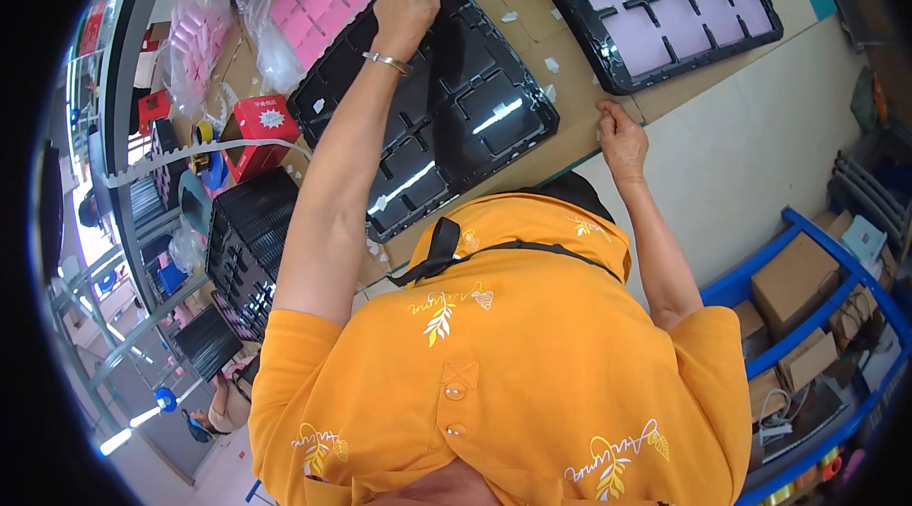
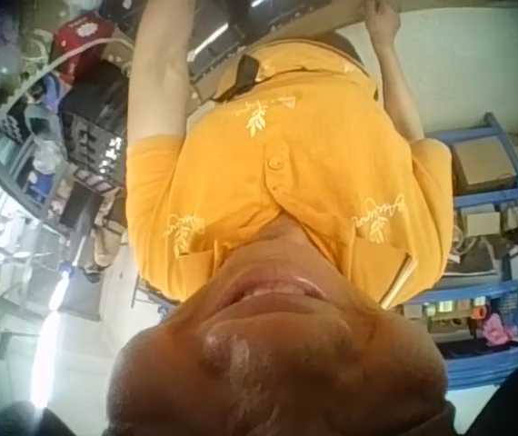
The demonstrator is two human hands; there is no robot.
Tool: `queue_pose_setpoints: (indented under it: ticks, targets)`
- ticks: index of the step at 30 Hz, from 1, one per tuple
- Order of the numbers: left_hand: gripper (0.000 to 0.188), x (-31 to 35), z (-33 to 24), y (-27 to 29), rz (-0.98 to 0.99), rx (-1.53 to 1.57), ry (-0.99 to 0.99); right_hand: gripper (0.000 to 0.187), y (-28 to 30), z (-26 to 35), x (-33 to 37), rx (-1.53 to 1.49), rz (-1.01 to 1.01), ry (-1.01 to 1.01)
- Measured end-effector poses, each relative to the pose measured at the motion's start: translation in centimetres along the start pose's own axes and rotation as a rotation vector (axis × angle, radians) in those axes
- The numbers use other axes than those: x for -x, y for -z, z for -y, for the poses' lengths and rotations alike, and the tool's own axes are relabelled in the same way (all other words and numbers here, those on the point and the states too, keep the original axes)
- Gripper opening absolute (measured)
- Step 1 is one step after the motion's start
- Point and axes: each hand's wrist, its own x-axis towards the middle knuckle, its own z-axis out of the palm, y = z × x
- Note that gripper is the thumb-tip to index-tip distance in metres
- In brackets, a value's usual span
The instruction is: The person applies small white stickers to black plastic trays by hand, then inserts foam grids into the trays.
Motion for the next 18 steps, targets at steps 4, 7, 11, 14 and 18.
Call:
queue_pose_setpoints:
  ticks: [4, 7, 11, 14, 18]
  targets:
    - [0.021, -0.4, 0.2, 0.1, 0.040, 0.020, 0.030, 0.022, -0.1, -0.3, -0.1, 0.006, -0.008, 0.000]
    - [0.025, -1.2, 2.3, -0.8, 0.179, 0.158, 0.198, 0.022, -0.2, -0.3, -0.3, 0.013, -0.009, 0.018]
    - [0.028, -1.3, 4.4, -1.1, 0.283, 0.350, 0.308, 0.022, -0.1, 0.0, -0.4, 0.034, -0.014, 0.029]
    - [0.029, -0.5, 6.0, -1.2, 0.237, 0.460, 0.333, 0.022, -0.4, -0.5, -0.5, 0.017, -0.035, 0.073]
    - [0.025, 1.0, 4.8, 0.2, 0.058, 0.686, 0.287, 0.022, -0.3, -0.6, -0.3, 0.030, 0.002, 0.024]
